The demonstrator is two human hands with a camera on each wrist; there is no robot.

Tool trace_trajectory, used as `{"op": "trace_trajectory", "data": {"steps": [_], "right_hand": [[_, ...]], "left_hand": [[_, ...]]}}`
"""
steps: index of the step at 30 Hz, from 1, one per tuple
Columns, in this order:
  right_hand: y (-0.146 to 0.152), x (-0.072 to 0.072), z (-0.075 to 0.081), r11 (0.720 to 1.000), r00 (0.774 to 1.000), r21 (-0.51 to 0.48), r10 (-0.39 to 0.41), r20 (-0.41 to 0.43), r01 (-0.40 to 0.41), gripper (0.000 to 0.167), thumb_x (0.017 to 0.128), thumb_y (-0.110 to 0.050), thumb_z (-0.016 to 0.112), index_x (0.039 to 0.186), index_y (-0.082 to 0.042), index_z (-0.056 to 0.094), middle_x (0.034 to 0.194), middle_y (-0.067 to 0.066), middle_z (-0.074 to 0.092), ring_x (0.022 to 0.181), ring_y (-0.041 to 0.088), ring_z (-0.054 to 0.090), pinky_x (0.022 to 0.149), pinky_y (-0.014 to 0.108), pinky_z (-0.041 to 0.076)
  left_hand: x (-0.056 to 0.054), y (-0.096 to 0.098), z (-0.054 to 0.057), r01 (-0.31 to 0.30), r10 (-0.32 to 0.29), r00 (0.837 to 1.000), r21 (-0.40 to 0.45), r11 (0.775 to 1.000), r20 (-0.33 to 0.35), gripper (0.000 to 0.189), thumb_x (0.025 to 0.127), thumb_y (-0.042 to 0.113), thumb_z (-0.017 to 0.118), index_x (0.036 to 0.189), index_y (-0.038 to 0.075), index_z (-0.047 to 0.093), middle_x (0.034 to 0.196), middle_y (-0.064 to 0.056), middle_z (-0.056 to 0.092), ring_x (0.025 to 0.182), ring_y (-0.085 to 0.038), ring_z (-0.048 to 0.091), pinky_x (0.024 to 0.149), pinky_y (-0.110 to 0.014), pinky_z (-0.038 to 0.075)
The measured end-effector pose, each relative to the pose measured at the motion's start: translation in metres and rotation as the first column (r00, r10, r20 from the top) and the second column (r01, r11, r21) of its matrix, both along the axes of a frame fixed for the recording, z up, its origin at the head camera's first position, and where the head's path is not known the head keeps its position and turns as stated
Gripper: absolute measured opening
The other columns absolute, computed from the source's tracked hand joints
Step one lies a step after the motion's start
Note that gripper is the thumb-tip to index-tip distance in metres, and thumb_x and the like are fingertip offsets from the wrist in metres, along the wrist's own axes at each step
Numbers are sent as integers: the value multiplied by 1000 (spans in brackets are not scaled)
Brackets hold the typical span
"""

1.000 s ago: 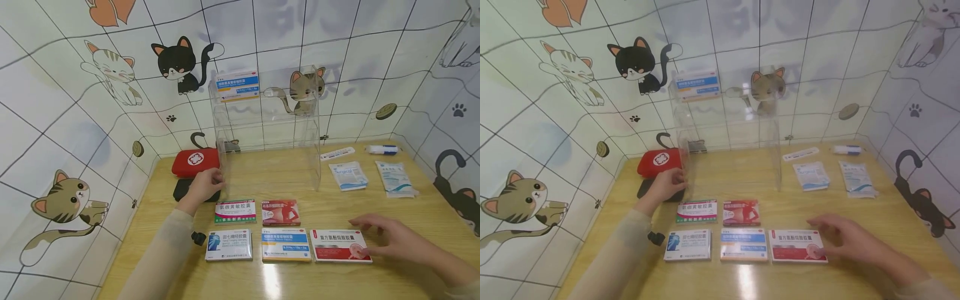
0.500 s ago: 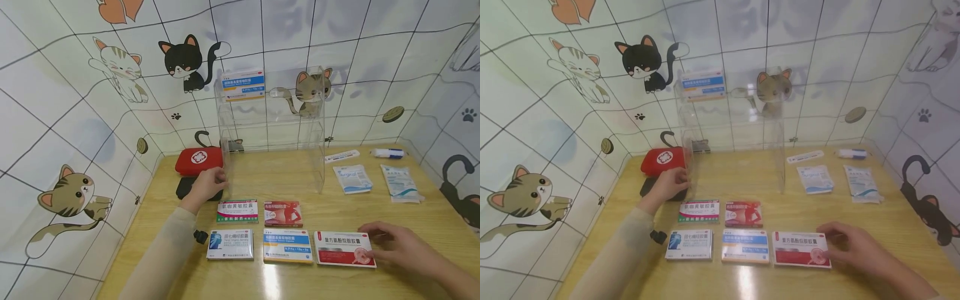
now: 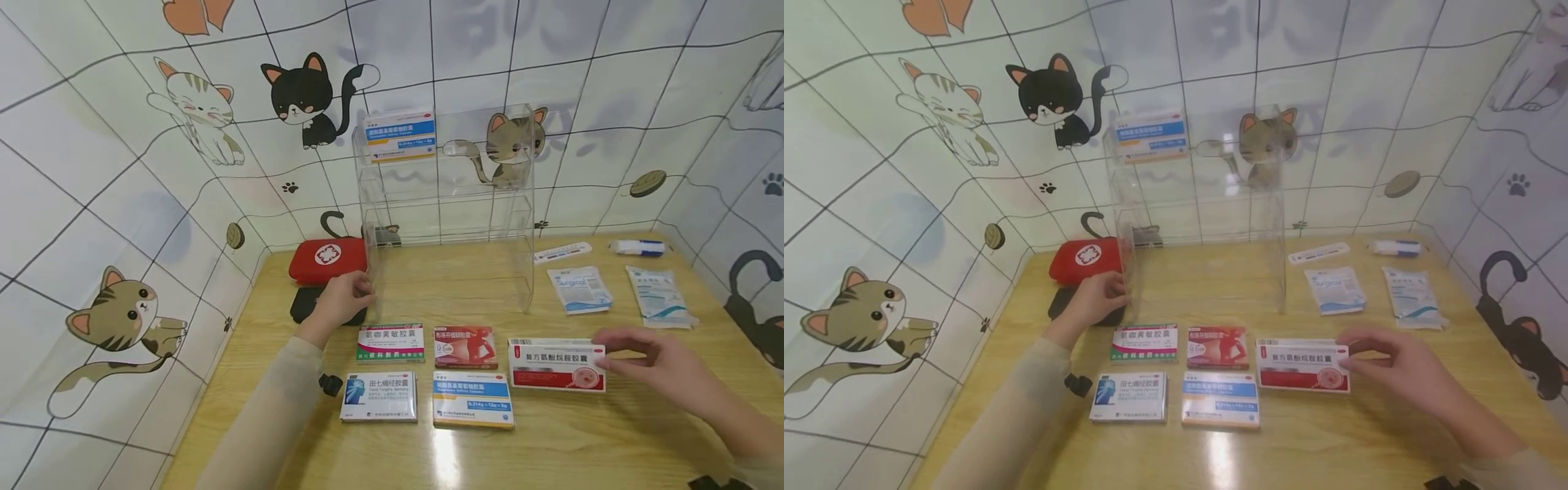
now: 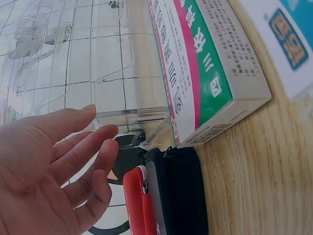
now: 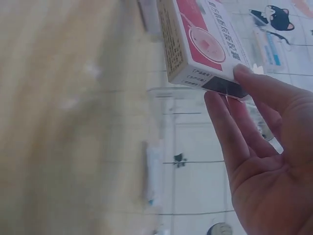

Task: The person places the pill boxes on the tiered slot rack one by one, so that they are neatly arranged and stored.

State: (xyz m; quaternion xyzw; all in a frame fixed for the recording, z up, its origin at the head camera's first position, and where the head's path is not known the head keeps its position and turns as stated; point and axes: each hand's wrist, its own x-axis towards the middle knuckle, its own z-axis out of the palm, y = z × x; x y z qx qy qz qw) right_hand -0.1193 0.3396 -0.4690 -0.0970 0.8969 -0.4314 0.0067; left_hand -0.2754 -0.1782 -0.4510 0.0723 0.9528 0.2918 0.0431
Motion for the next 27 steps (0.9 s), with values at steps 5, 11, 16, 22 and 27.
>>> {"op": "trace_trajectory", "data": {"steps": [5,11,16,22,27], "right_hand": [[-13,-23,33,995,980,-100,-1,-197,-19,31,85,6,79,114,-3,71,116,-16,67,97,-7,68,74,15,58],[-29,-64,90,994,963,-108,-36,-268,7,30,88,-1,79,117,-5,70,121,-13,65,100,-9,67,74,10,55],[-49,-104,139,994,944,-108,-53,-325,18,33,91,-13,80,122,-8,70,126,-11,64,104,-7,66,79,7,53],[-71,-154,193,981,925,-193,-87,-370,15,33,92,-17,78,123,-8,70,124,-11,65,108,-2,65,83,6,51],[-81,-185,225,957,917,-287,-145,-370,36,34,91,-16,79,124,-12,70,123,-6,68,104,0,69,88,10,53]], "left_hand": [[-1,0,1,10,-10,1000,-2,1000,0,39,91,24,81,125,11,67,106,0,75,93,-19,67,87,-40,58],[-1,-1,0,6,-6,1000,-2,1000,2,40,91,24,81,127,12,66,107,-1,75,95,-20,67,89,-41,59],[0,-1,1,12,-12,1000,-12,1000,4,40,91,24,81,126,12,67,108,-2,75,96,-20,69,91,-42,59],[1,-2,2,2,-3,1000,-17,1000,-5,38,90,23,82,123,12,67,105,-1,75,95,-21,69,92,-43,59],[0,0,3,10,-10,1000,-31,999,0,41,91,24,81,127,12,67,106,0,75,94,-19,68,91,-44,57]]}}
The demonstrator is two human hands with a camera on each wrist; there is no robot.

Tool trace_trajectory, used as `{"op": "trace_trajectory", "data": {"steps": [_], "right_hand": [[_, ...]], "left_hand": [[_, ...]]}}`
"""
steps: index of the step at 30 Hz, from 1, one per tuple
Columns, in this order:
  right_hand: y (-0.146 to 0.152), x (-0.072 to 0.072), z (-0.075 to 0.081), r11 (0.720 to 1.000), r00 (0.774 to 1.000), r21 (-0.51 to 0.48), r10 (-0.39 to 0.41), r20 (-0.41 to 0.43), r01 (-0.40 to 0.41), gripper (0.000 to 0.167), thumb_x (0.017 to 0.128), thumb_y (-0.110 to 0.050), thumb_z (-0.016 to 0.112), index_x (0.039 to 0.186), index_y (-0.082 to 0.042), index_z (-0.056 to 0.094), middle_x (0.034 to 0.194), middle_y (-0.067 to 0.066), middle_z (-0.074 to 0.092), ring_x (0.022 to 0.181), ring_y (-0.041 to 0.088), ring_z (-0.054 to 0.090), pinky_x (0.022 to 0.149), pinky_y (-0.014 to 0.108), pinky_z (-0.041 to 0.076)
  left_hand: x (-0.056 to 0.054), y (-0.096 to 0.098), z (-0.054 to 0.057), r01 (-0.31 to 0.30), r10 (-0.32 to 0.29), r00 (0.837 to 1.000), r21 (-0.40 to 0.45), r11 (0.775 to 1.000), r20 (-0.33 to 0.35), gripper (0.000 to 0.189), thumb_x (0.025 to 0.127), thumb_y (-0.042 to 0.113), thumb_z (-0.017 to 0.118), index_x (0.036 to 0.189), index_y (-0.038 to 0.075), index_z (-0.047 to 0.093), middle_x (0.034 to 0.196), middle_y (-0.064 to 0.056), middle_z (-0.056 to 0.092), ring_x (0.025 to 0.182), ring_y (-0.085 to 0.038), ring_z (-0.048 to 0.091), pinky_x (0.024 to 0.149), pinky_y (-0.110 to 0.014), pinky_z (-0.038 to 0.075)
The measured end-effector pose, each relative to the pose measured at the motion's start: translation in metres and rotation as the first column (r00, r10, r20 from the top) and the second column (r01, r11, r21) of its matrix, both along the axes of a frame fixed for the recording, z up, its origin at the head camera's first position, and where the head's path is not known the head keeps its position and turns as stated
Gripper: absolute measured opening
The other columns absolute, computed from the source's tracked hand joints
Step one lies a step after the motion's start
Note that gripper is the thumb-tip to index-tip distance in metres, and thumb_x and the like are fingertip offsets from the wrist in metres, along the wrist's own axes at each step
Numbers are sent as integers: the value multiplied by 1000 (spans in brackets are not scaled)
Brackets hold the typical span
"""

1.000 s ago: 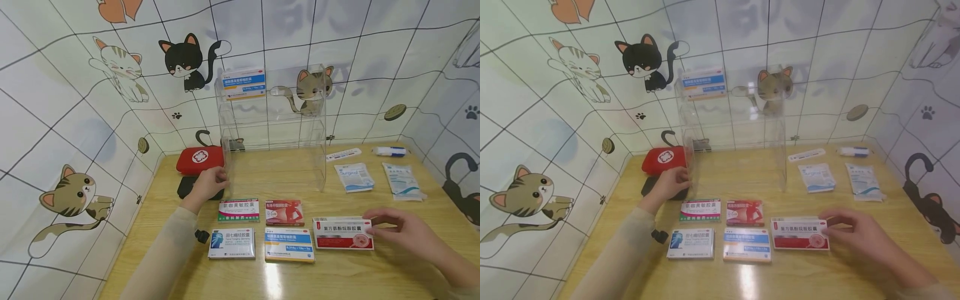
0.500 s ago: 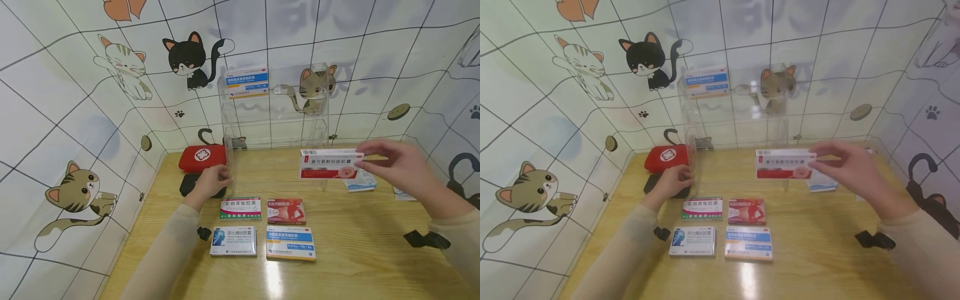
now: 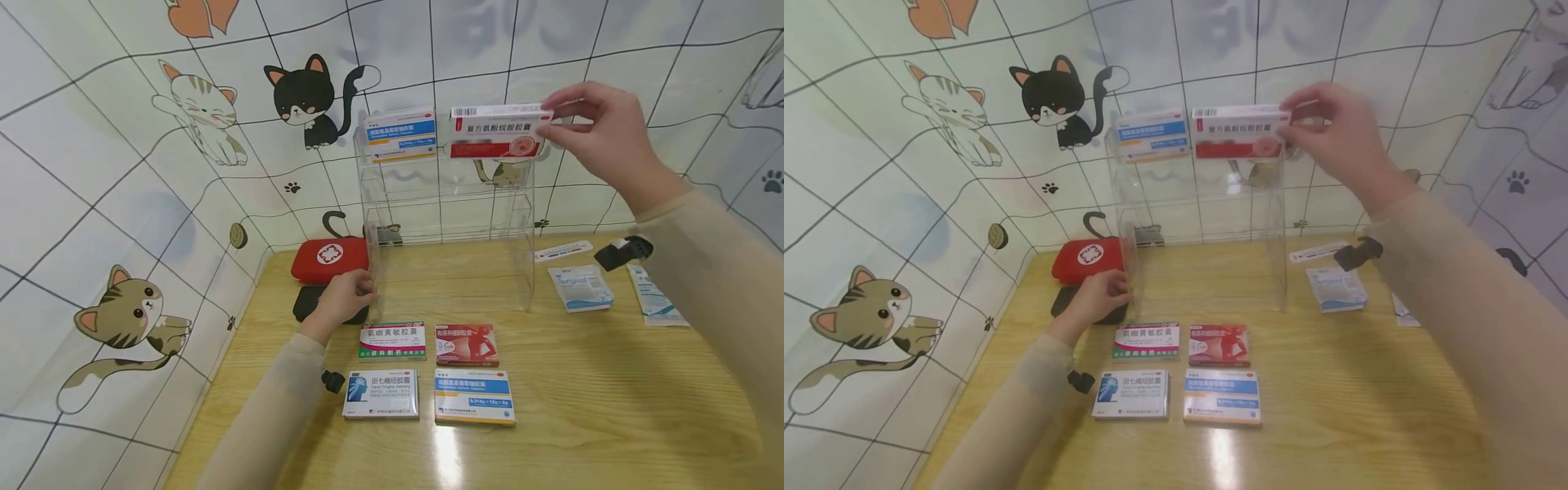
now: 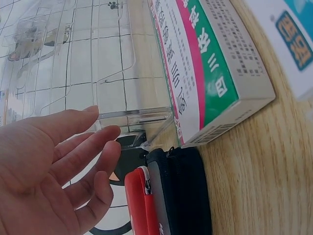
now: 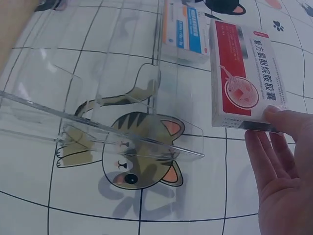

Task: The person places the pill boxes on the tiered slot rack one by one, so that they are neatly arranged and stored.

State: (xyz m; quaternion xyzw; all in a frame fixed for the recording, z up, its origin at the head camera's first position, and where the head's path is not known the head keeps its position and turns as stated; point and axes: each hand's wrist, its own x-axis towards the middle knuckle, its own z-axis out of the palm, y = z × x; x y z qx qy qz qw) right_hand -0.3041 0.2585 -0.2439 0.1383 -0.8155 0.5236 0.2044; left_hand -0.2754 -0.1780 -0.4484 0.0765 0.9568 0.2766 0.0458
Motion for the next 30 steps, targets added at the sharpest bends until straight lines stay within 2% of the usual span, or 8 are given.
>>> {"op": "trace_trajectory", "data": {"steps": [3,6,10,15,19,26,28,30], "right_hand": [[-6,-15,12,998,1000,-53,-21,23,22,37,90,-21,80,125,-16,70,125,-3,69,102,1,70,94,15,54],[-12,-27,21,996,998,-71,-42,38,45,37,91,-22,79,127,-18,69,131,-4,67,110,5,69,103,20,51],[-16,-45,28,995,997,-63,-78,29,80,35,94,-23,75,129,-21,68,137,-6,64,124,10,64,109,23,47],[-12,-64,33,993,994,-30,-110,30,111,35,96,-25,73,130,-24,67,139,-9,60,127,9,64,111,23,45],[-7,-72,28,993,991,0,-116,67,116,34,97,-27,71,131,-27,67,140,-11,59,127,11,63,114,26,44],[-9,-86,9,994,986,55,-104,132,98,35,98,-29,70,133,-30,66,146,-5,61,133,17,62,116,34,43],[-9,-90,3,991,986,97,-102,133,89,35,98,-30,70,133,-28,66,145,-3,61,133,17,62,115,35,44],[-9,-93,-2,986,987,144,-101,124,83,35,98,-32,70,133,-27,67,142,-2,63,129,12,64,113,31,47]], "left_hand": [[-1,2,0,-7,7,1000,-2,1000,15,41,91,25,80,128,13,66,105,1,75,94,-19,68,90,-43,57],[0,3,-1,-10,10,999,3,1000,31,42,91,25,81,128,13,66,106,1,75,95,-20,68,90,-41,58],[0,2,-1,-10,10,1000,-6,1000,28,41,91,25,81,127,14,66,106,1,75,95,-19,68,90,-41,58],[-1,1,1,-8,9,1000,-7,1000,16,40,91,26,81,126,14,67,106,1,75,95,-20,69,91,-42,58],[-1,1,1,4,-3,1000,-7,1000,21,42,91,26,81,128,13,66,108,0,75,96,-20,69,91,-42,58],[-3,0,-1,-3,3,1000,-1,1000,6,40,90,25,81,125,13,66,105,1,75,94,-20,69,90,-41,59],[-4,0,-1,1,-1,1000,2,1000,8,41,90,25,81,126,12,66,105,0,75,95,-20,69,90,-41,59],[-4,0,-1,0,0,1000,1,1000,17,42,90,25,81,127,12,66,106,1,75,95,-20,69,90,-41,59]]}}
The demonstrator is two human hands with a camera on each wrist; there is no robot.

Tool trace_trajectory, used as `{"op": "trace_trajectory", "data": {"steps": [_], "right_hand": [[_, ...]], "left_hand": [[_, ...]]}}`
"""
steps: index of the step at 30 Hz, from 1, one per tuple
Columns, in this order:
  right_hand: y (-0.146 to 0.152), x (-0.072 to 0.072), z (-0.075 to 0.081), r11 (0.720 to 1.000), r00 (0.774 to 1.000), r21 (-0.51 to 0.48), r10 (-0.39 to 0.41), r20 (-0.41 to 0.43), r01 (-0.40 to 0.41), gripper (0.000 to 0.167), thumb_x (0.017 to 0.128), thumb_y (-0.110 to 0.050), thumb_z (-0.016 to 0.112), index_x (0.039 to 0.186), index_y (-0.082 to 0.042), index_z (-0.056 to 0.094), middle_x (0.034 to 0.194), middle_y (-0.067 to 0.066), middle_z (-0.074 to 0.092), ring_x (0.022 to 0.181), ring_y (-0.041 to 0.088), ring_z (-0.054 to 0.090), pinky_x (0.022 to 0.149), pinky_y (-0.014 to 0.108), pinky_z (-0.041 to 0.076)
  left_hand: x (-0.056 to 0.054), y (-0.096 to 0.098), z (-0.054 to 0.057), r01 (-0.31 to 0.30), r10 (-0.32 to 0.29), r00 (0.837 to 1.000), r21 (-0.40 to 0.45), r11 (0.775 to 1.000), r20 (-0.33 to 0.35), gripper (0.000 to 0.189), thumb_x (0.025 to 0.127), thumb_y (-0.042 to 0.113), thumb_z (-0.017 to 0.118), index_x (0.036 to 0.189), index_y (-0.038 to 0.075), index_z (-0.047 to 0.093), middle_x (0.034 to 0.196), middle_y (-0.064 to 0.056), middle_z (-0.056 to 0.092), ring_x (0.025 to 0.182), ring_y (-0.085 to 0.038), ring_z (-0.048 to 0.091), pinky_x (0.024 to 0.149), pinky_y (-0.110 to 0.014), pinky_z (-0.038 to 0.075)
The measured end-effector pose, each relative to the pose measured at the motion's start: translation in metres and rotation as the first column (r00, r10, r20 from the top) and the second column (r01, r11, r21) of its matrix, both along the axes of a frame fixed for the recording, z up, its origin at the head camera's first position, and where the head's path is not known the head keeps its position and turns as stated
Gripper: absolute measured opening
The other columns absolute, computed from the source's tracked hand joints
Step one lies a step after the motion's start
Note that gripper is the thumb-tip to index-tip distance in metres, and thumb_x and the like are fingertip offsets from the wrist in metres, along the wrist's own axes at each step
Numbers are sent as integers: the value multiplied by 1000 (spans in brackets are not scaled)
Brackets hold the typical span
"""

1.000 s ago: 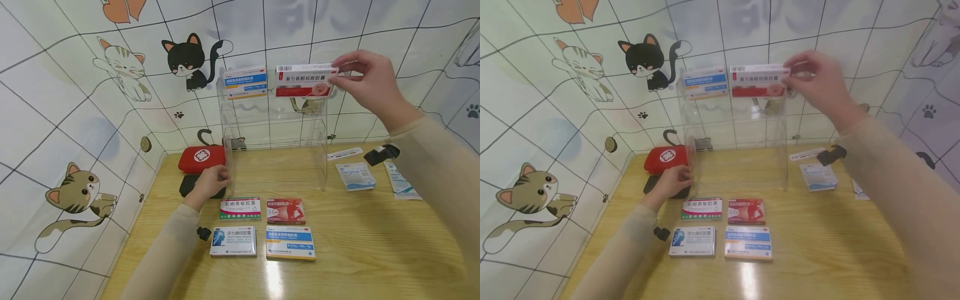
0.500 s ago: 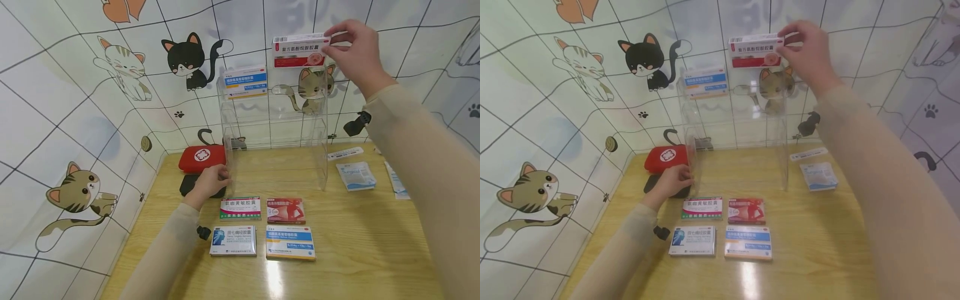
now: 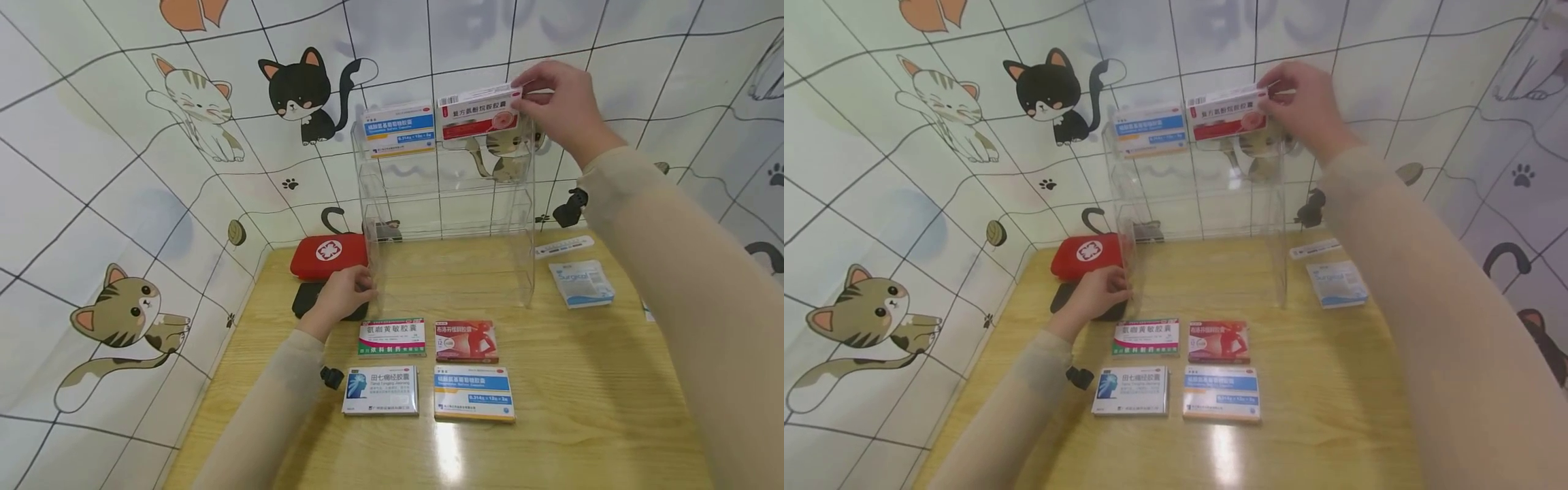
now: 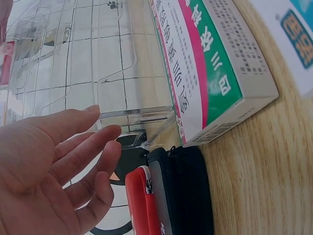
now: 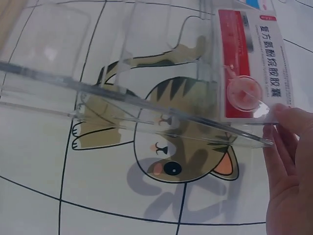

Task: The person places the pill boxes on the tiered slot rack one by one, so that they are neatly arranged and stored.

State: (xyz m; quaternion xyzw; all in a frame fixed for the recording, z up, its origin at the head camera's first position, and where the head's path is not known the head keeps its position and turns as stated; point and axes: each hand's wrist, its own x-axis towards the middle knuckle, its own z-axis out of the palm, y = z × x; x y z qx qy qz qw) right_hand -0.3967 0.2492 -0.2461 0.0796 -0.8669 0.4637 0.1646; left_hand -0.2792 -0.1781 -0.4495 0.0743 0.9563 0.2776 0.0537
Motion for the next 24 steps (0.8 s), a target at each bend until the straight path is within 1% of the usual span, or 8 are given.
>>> {"op": "trace_trajectory", "data": {"steps": [3,6,9,12,13,15,20,24], "right_hand": [[1,-2,-6,995,999,95,-2,-47,6,36,98,-34,70,131,-22,68,136,1,67,115,2,66,103,25,51],[0,-2,-8,990,998,136,-10,-65,19,36,98,-36,70,131,-21,69,134,1,68,110,2,64,97,25,49],[-2,-1,-7,983,998,184,-16,-64,28,38,100,-39,67,133,-21,68,140,1,64,122,9,62,104,28,50],[-6,2,-7,971,998,236,-15,-65,30,41,101,-39,63,138,-20,65,147,2,59,130,21,58,110,37,50],[-7,3,-7,966,997,258,-13,-78,33,42,102,-39,62,140,-19,64,150,2,57,133,24,56,112,40,48],[-7,7,-8,958,994,284,-15,-106,45,44,102,-37,62,142,-18,62,154,2,53,139,25,50,119,44,39],[-7,25,-20,952,980,301,-3,-199,64,43,99,-27,69,140,-14,64,157,1,50,151,23,35,126,50,21],[-13,50,-45,967,957,252,48,-287,27,35,93,-18,77,127,-10,71,152,4,54,147,25,37,125,49,22]], "left_hand": [[0,0,0,-1,1,1000,-3,1000,9,42,90,26,81,127,12,66,106,0,75,95,-20,68,90,-40,59],[0,0,0,1,-1,1000,-9,1000,4,41,90,26,81,126,12,66,106,0,75,95,-20,69,89,-40,59],[0,0,1,-2,2,1000,-16,1000,-4,41,90,26,82,126,13,66,106,0,75,95,-21,68,89,-40,59],[0,0,2,-7,7,1000,-14,1000,-2,42,90,25,82,126,13,66,107,-1,75,95,-22,67,89,-40,59],[0,0,2,-8,8,1000,-13,1000,0,42,90,25,82,127,13,66,107,-1,75,95,-22,67,89,-40,59],[0,0,1,-9,9,1000,-9,1000,4,42,90,26,82,127,13,66,108,-1,75,96,-22,67,89,-40,59],[0,0,1,-8,8,1000,-5,1000,1,40,90,26,81,126,14,66,106,0,75,95,-21,67,89,-40,59],[-1,-1,0,-5,5,1000,-12,1000,0,38,91,26,81,124,15,67,104,1,75,94,-21,68,89,-41,59]]}}
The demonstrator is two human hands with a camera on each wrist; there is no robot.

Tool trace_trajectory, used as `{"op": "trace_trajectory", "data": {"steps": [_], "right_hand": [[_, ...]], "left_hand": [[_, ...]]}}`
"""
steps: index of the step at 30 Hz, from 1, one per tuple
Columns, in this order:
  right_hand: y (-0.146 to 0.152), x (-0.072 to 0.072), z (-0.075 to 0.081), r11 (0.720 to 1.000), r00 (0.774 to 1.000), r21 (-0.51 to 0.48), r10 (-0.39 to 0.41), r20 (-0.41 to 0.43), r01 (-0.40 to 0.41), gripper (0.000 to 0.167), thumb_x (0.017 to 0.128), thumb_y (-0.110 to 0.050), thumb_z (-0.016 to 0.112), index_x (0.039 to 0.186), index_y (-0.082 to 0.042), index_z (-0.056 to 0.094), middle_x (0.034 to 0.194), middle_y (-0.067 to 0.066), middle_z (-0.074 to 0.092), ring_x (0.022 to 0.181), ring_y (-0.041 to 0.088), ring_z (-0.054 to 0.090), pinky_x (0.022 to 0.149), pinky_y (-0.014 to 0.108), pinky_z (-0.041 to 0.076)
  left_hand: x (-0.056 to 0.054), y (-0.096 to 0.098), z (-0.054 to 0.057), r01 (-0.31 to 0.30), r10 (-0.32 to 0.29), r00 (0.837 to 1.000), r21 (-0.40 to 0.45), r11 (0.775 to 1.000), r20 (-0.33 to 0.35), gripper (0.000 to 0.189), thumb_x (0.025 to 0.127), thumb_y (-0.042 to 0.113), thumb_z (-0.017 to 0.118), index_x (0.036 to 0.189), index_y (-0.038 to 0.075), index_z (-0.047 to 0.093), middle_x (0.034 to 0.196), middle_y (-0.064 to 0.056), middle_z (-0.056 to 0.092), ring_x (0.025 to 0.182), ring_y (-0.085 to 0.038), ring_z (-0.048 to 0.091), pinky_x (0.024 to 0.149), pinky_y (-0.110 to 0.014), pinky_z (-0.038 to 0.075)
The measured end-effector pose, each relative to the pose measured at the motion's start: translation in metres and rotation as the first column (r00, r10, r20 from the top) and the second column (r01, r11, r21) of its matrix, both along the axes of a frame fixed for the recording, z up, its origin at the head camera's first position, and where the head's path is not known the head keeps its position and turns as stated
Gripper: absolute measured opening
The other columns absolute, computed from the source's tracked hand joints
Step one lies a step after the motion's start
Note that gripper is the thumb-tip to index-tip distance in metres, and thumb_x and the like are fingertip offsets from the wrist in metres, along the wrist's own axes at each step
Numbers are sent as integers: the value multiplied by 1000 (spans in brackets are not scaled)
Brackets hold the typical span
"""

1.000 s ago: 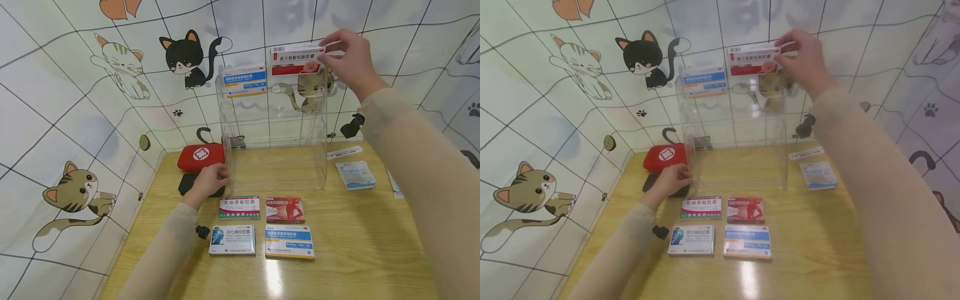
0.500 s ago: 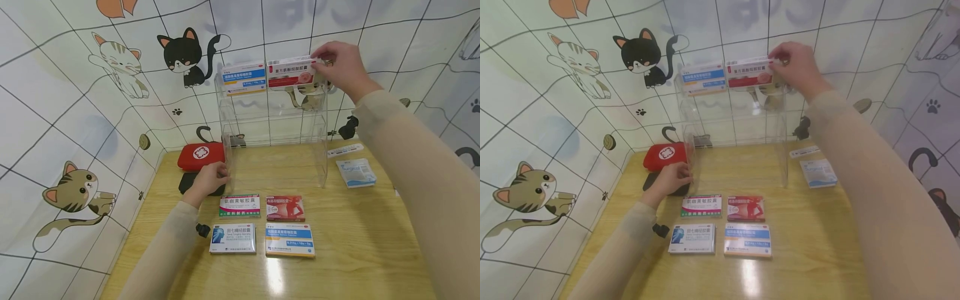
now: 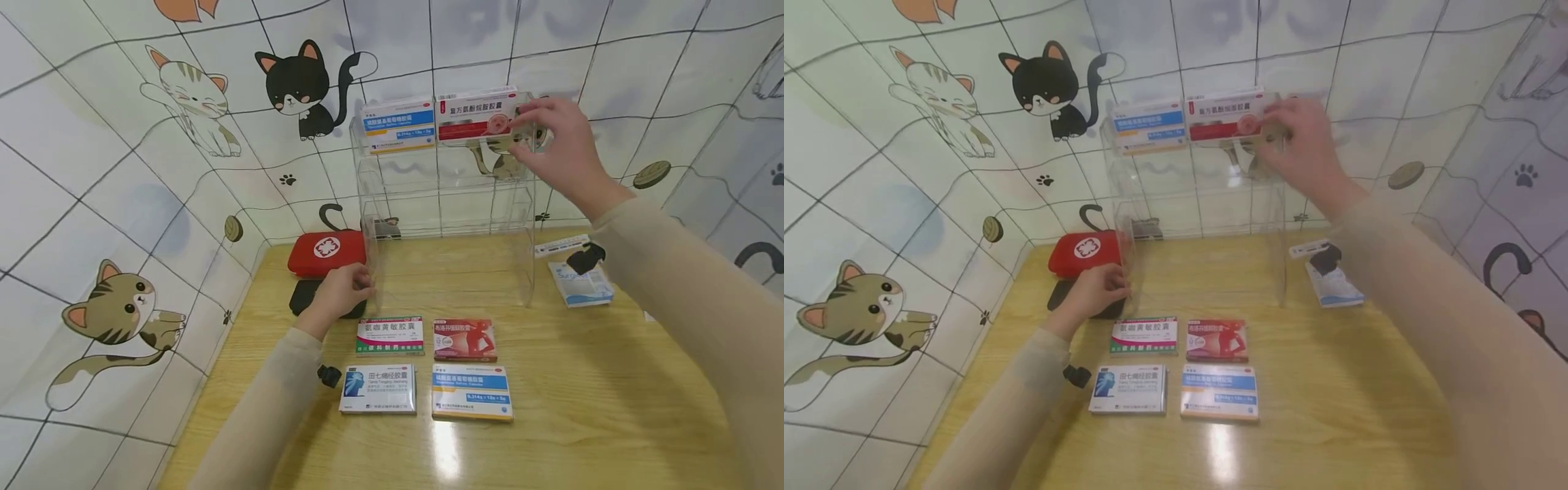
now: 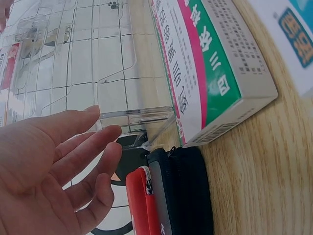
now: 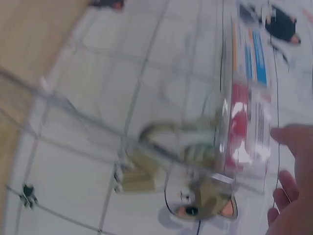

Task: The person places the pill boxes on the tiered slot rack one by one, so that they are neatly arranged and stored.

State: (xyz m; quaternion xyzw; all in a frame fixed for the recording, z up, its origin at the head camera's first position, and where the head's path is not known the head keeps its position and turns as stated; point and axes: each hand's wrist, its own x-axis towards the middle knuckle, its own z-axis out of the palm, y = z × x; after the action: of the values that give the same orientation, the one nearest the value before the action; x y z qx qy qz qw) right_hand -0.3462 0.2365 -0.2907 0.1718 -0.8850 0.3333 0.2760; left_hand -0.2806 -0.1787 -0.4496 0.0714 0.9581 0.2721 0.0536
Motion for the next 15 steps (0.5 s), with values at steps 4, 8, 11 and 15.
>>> {"op": "trace_trajectory", "data": {"steps": [4,8,11,15], "right_hand": [[-8,37,-32,996,995,-43,72,-74,-75,31,89,-15,82,119,-10,75,149,5,56,145,26,40,123,51,25],[-12,76,-66,990,987,-45,128,-92,-133,31,85,-10,85,115,-12,76,144,6,60,141,30,45,117,55,33],[-12,99,-92,986,979,-6,167,-117,-169,33,80,-5,87,111,-12,77,140,8,63,134,34,49,110,52,38],[-11,122,-131,975,971,63,217,-98,-212,39,74,-3,90,108,-14,76,136,10,64,128,35,53,105,49,39]], "left_hand": [[1,-1,1,-11,11,1000,-7,1000,7,37,91,26,81,123,15,67,105,2,75,95,-21,67,89,-40,59],[1,-1,2,-5,5,1000,-12,1000,12,37,91,27,81,123,15,66,106,1,75,95,-22,67,89,-40,59],[-1,0,1,-2,2,1000,-12,1000,6,35,91,27,81,121,16,66,105,1,74,95,-21,67,89,-40,59],[-2,2,-1,-7,7,1000,-17,1000,6,36,91,27,81,121,16,66,104,1,74,94,-21,67,87,-40,59]]}}
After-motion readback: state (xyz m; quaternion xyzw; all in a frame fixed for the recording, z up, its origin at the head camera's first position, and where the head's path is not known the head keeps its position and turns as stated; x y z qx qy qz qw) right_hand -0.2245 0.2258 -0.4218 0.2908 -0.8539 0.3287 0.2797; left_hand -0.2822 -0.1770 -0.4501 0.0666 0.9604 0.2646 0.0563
